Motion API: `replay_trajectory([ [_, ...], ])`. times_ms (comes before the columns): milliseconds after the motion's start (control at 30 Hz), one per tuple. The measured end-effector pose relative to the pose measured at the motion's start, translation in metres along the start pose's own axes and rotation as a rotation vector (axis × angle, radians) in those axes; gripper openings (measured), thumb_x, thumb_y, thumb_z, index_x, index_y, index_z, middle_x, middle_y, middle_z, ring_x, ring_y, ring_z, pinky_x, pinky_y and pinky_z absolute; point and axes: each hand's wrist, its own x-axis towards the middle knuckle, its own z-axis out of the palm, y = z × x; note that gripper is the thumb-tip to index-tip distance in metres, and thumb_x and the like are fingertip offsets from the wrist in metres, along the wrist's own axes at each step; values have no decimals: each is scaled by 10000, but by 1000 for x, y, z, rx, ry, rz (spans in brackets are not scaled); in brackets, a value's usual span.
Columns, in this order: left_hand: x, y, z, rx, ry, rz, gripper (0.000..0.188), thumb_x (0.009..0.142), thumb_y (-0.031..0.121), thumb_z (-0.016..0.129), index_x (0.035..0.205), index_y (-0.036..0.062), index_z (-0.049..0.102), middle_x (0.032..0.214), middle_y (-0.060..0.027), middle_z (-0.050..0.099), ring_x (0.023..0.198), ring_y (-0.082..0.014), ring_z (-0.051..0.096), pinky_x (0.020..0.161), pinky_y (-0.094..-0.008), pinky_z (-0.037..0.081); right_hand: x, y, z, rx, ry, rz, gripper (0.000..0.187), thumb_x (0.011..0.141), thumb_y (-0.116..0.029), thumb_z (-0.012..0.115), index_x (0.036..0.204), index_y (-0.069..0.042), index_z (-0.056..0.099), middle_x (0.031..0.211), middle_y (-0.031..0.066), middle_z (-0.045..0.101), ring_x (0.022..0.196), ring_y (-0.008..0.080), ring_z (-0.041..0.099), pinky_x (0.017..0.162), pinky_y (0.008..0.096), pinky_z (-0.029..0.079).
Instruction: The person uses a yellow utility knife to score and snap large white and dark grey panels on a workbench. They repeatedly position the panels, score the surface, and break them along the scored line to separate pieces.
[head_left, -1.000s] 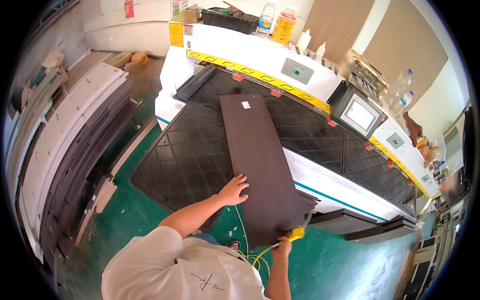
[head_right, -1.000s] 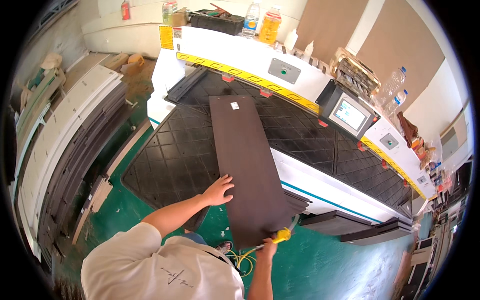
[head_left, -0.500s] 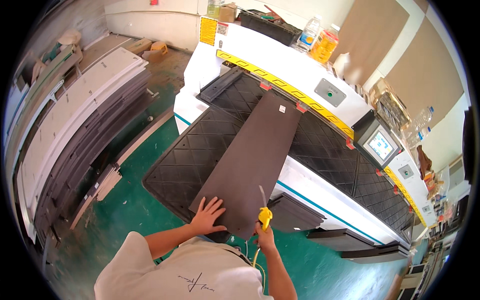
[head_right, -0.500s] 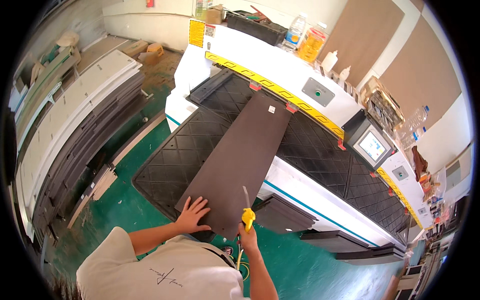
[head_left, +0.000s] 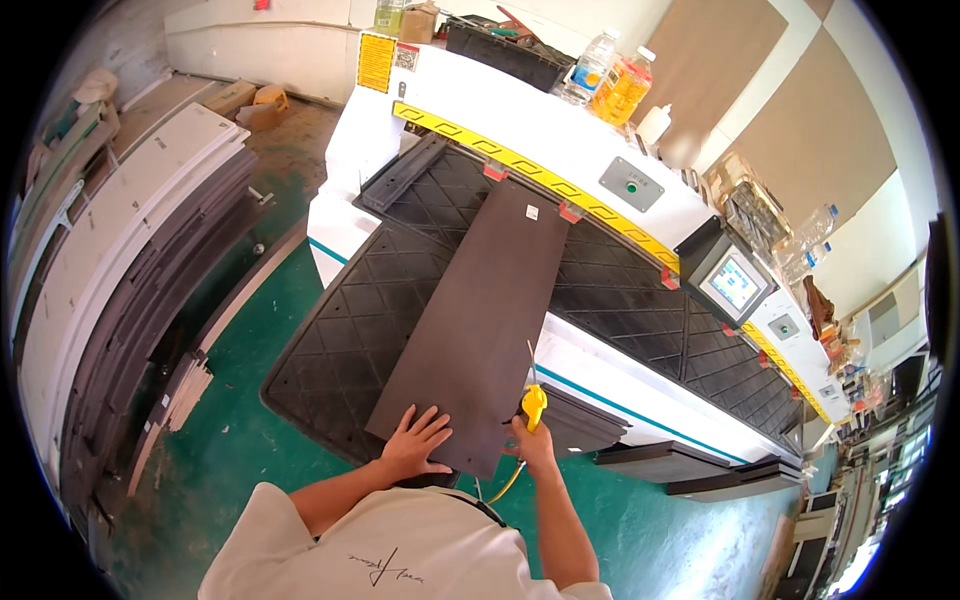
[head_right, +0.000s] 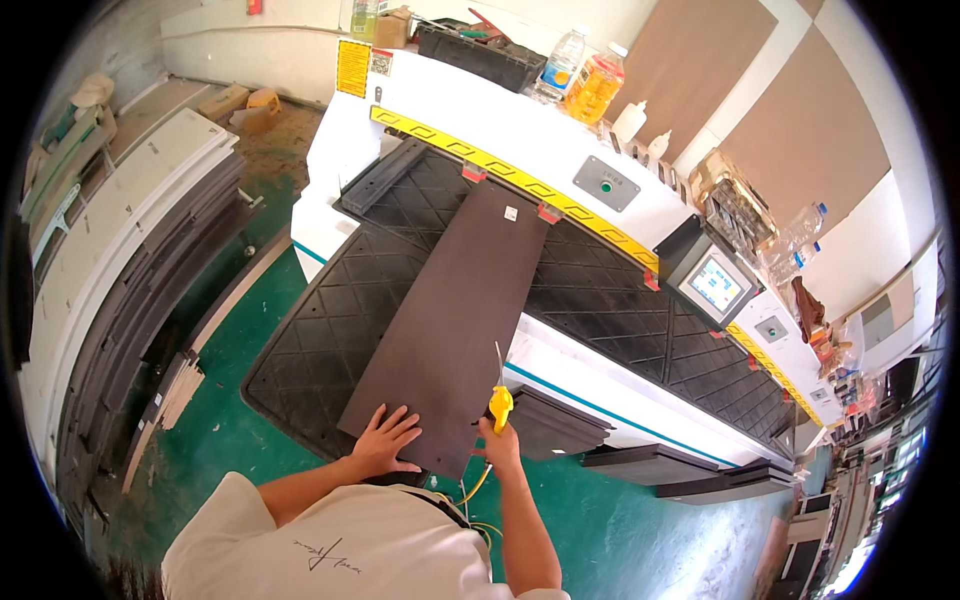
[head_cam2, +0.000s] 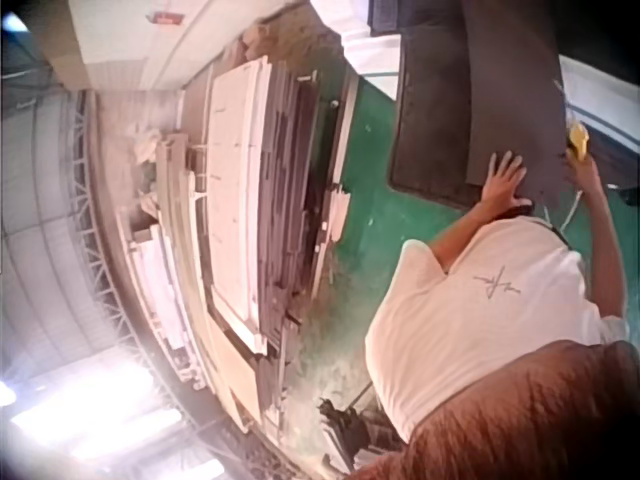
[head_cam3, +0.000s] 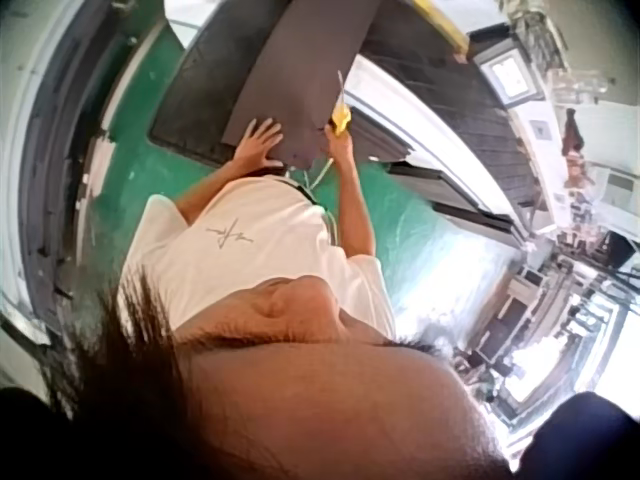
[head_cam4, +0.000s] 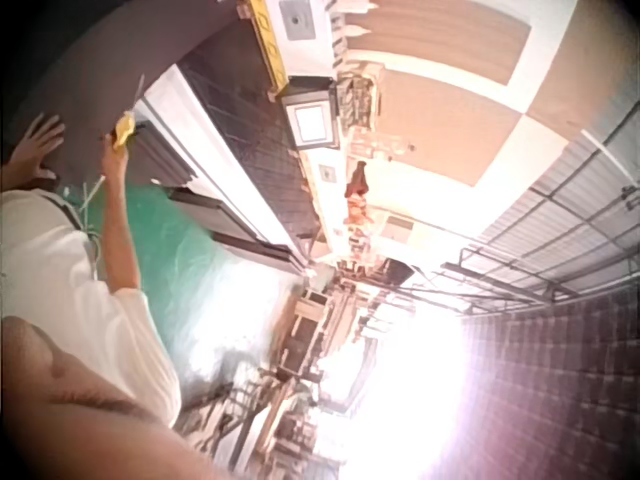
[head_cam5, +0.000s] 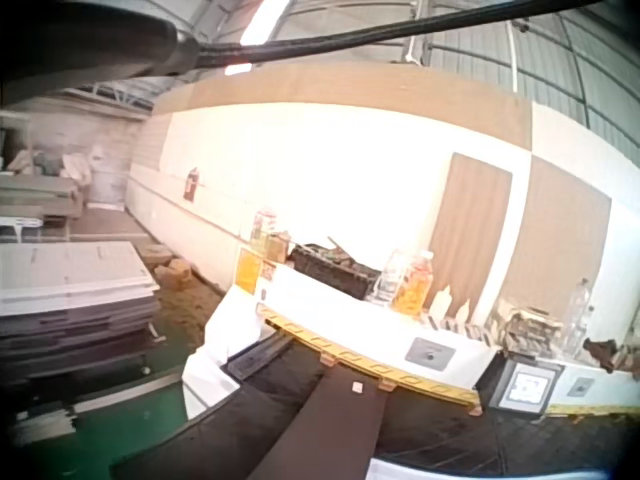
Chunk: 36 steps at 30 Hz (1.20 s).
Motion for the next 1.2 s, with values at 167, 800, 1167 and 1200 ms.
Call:
replay_trajectory([
  [167, 18, -14, -2, 12, 25, -7, 860, 786, 710, 719, 1385, 99, 630, 1574, -89, 480, 1539, -332, 315, 1252, -619, 177, 5, 17, -28, -124, -85, 56, 504, 1038, -394, 650, 1350, -2, 598, 1141, 145, 738, 1000, 261, 736, 808, 418, 606],
  [800, 15, -45, -9, -78, 183, -118, 602, 655, 473, 889, 1132, 135, 745, 1399, -42, 638, 1460, -277, 459, 1224, -629, 262, 16, -94, -71, 605, -98, -112, 569, 986, -122, 553, 1536, -85, 414, 1326, 195, 664, 446, 109, 423, 441, 267, 334],
  [1167, 19, -45, -11, -86, 198, -157, 618, 615, 440, 910, 1115, 117, 744, 1367, -56, 662, 1423, -286, 504, 1224, -621, 276, 92, -199, -75, 588, 19, -295, 717, 832, 77, 464, 1529, -32, 339, 1384, 220, 608, 511, 107, 444, 470, 263, 368],
  [1200, 20, -45, -10, -88, 197, -155, 619, 619, 447, 907, 1114, 113, 745, 1367, -56, 663, 1423, -287, 504, 1226, -622, 273, 104, -209, -75, 537, 59, -323, 699, 831, 82, 466, 1511, -26, 346, 1351, 205, 633, 503, 108, 448, 458, 264, 371],
])
